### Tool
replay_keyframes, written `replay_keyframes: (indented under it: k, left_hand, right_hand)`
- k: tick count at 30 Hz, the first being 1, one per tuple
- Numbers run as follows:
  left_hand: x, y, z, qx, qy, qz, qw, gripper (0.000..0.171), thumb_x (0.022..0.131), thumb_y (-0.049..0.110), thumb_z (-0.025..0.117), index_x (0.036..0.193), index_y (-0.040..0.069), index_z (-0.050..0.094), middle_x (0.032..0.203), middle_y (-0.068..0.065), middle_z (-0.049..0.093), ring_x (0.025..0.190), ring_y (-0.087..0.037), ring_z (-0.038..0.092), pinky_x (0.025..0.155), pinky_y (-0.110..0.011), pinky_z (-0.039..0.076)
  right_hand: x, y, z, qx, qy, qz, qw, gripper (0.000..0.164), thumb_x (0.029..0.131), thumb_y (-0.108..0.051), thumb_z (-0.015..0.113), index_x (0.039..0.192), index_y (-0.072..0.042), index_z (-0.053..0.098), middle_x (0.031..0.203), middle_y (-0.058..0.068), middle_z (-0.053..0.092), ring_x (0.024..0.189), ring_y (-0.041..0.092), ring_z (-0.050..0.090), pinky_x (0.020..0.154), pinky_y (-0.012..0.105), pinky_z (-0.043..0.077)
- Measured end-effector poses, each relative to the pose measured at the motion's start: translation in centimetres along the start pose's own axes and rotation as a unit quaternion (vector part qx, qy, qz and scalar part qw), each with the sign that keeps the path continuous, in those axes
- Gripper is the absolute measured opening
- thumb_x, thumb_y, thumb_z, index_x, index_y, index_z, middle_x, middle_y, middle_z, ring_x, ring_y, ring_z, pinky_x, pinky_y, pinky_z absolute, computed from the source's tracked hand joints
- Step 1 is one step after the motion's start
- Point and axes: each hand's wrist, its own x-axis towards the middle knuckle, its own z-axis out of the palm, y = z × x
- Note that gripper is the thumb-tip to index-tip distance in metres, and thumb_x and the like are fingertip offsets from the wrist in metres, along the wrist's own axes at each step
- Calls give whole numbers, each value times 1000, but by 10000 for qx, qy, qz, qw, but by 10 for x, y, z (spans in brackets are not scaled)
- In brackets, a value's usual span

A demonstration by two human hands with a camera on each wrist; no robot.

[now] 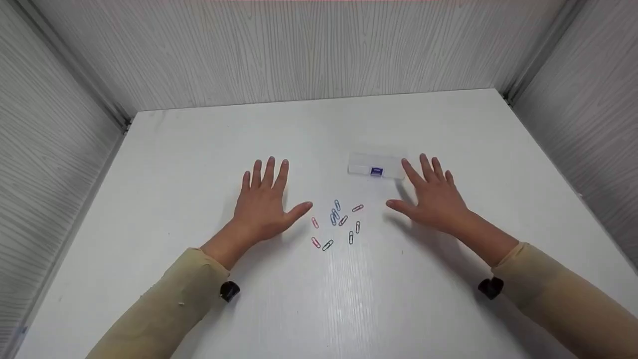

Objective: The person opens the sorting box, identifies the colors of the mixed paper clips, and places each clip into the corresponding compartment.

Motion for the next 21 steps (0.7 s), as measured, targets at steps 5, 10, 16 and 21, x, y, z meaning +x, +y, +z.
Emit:
replay_keyframes:
  k: [5, 10, 16, 21]
  left_hand:
    - [15, 13, -6, -58, -118, 180, 9998, 106, 98, 80, 40, 171, 11, 7, 177, -17, 2, 162, -43, -4, 128, -58, 2]
    - [33, 26, -9, -56, -183, 304, 9994, 105, 98, 80, 39, 171, 13, 5, 177, -14, 1, 162, -40, -5, 128, -55, 0]
    - [51, 44, -5, -1, -329, 522, 9981, 102, 98, 79, 38, 172, 16, 8, 178, -10, 2, 162, -38, -4, 128, -54, 0]
    - [65, 56, 1, -33, -443, 719, 9964, 98, 99, 78, 38, 172, 17, 11, 178, -7, 5, 163, -36, -2, 128, -53, 2]
  right_hand:
    - [5, 1, -2, -26, -23, 34, 10000, 105, 97, -81, 48, 172, -17, 13, 174, 26, 2, 160, 49, -3, 122, 72, 5]
    - [9, 2, -4, -3, -27, 62, 10000, 104, 97, -80, 47, 172, -16, 13, 175, 25, 2, 160, 49, -3, 122, 72, 5]
    - [16, 4, -1, 15, -96, 56, 9999, 103, 98, -80, 47, 171, -15, 16, 174, 26, 3, 159, 50, -2, 122, 72, 6]
    - [21, 6, 4, 18, -177, 29, 9998, 101, 98, -78, 49, 171, -13, 19, 174, 26, 5, 159, 50, -1, 122, 71, 8]
